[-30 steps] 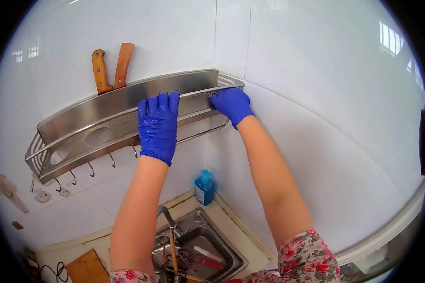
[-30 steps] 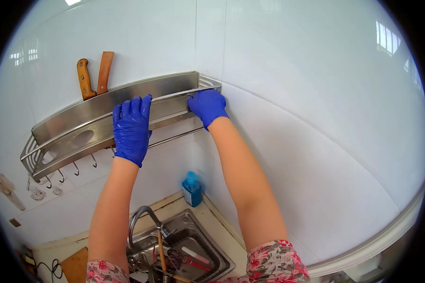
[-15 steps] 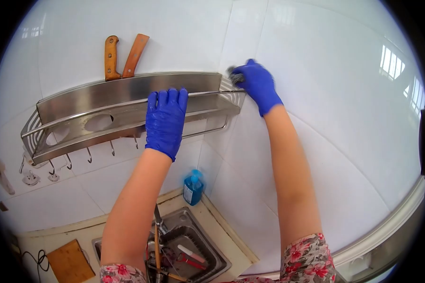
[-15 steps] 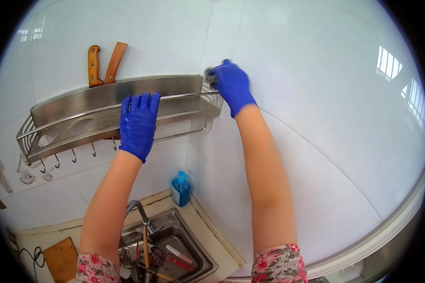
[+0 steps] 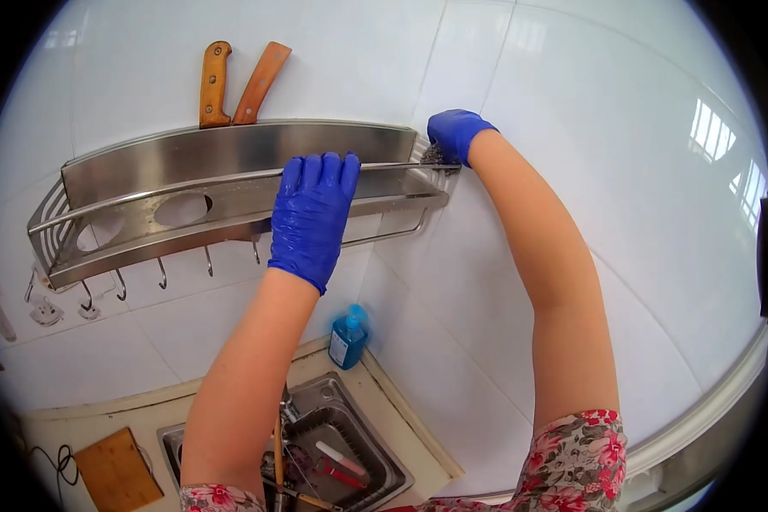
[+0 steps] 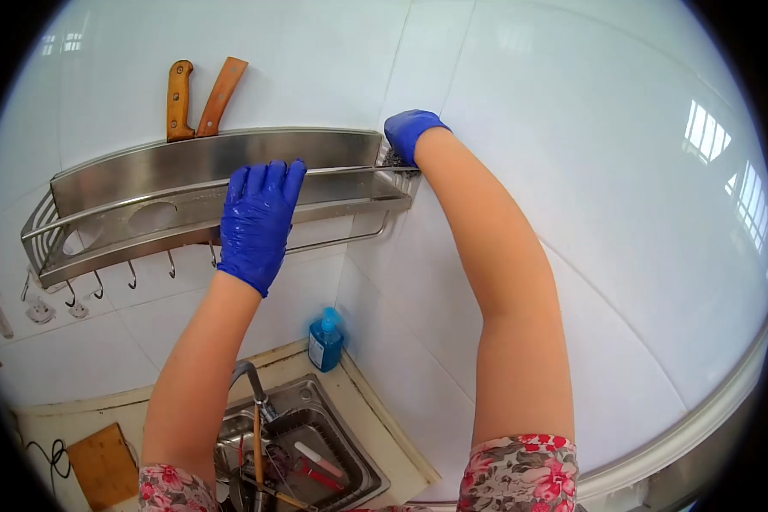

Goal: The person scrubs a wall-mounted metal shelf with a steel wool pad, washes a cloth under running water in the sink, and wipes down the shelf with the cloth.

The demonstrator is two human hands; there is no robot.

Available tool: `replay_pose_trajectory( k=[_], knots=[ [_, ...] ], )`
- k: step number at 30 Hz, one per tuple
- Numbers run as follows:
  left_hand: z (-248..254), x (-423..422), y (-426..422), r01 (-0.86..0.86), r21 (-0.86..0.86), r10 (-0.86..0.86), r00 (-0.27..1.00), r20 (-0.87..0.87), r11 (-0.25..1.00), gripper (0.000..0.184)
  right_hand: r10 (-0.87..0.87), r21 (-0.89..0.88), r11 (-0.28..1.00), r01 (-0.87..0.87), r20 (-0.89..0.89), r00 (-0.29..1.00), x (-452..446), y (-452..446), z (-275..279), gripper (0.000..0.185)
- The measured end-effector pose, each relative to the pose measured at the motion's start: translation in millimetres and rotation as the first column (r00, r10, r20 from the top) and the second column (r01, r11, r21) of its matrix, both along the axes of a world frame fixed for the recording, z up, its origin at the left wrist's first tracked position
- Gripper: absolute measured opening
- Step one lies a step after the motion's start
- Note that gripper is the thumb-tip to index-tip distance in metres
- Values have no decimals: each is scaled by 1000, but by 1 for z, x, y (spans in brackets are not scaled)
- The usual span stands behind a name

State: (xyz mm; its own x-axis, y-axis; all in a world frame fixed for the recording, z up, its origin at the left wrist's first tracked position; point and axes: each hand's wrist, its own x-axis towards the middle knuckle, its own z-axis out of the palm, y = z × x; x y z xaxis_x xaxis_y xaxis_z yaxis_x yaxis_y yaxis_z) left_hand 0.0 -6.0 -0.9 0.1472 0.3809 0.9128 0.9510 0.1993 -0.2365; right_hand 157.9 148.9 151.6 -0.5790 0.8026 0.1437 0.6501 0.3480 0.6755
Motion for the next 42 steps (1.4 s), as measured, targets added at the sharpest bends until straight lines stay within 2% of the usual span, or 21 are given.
replay_pose_trajectory(
  k=[2,4,5,8,11,12,13,14,15,18,21,23,25,26,29,30,33,35,39,41,42],
  knots=[
    [-2,1,4,58,-34,-55,995,89,998,70,97,89,991,-97,4,995,3,25,-4,21],
    [-1,-3,3,55,-29,-53,996,65,998,71,331,211,928,-308,-80,940,-5,55,-18,16],
    [-1,-4,2,59,-18,-58,997,50,998,72,475,353,836,-420,-84,876,-8,66,-27,15],
    [-1,-6,3,69,-42,-66,996,64,997,73,437,391,850,-352,-155,886,-23,73,-29,13],
    [0,-6,1,55,-57,-53,997,47,997,72,326,328,898,-294,-47,944,-13,45,-17,15],
    [1,-4,1,52,-46,-49,996,70,998,72,210,211,958,-194,-54,976,-10,25,-6,16],
    [3,-3,0,35,-25,-34,998,46,999,60,84,85,993,-79,-61,995,-5,16,-2,16],
    [3,-4,0,19,-4,-19,1000,18,1000,49,149,134,981,-139,-60,987,7,35,-1,13],
    [1,-4,1,19,-1,-19,999,27,1000,49,148,136,981,-140,-50,988,4,38,-5,13],
    [-1,-4,3,-12,33,12,1000,-9,999,49,474,535,764,-360,-87,877,-9,68,-26,7],
    [1,-8,3,42,-10,-42,998,46,999,57,467,657,705,-266,-148,872,-32,82,-33,8],
    [1,-7,0,40,-40,-38,998,49,998,54,447,631,739,-235,-199,872,-33,82,-32,11],
    [1,-8,0,16,-33,-15,999,34,999,55,342,426,877,-223,-227,912,-22,47,-22,15],
    [0,-6,0,-5,-20,5,1000,24,1000,55,248,336,924,-181,-169,954,-11,41,-20,16],
    [0,-5,-1,-4,0,4,1000,31,1000,55,101,308,948,-80,-53,993,11,3,-8,13],
    [-1,-5,0,-1,0,1,999,36,1000,55,98,307,948,-79,-48,994,11,8,-7,13],
    [-2,-4,1,4,0,-4,1000,28,1000,56,395,440,846,-301,-138,908,6,26,-19,8],
    [-2,-6,1,30,-21,-29,998,54,999,59,418,566,776,-280,-128,899,-16,64,-33,9],
    [-2,-7,-2,31,-125,-23,998,65,992,69,346,441,858,-263,-118,931,-25,63,-13,12],
    [-8,-11,1,35,-29,-35,999,28,999,80,349,462,837,-293,-39,936,-9,51,-20,11],
    [-9,-10,-1,36,-114,-27,996,80,993,85,347,456,846,-277,-75,935,0,40,-27,11]
  ],
)
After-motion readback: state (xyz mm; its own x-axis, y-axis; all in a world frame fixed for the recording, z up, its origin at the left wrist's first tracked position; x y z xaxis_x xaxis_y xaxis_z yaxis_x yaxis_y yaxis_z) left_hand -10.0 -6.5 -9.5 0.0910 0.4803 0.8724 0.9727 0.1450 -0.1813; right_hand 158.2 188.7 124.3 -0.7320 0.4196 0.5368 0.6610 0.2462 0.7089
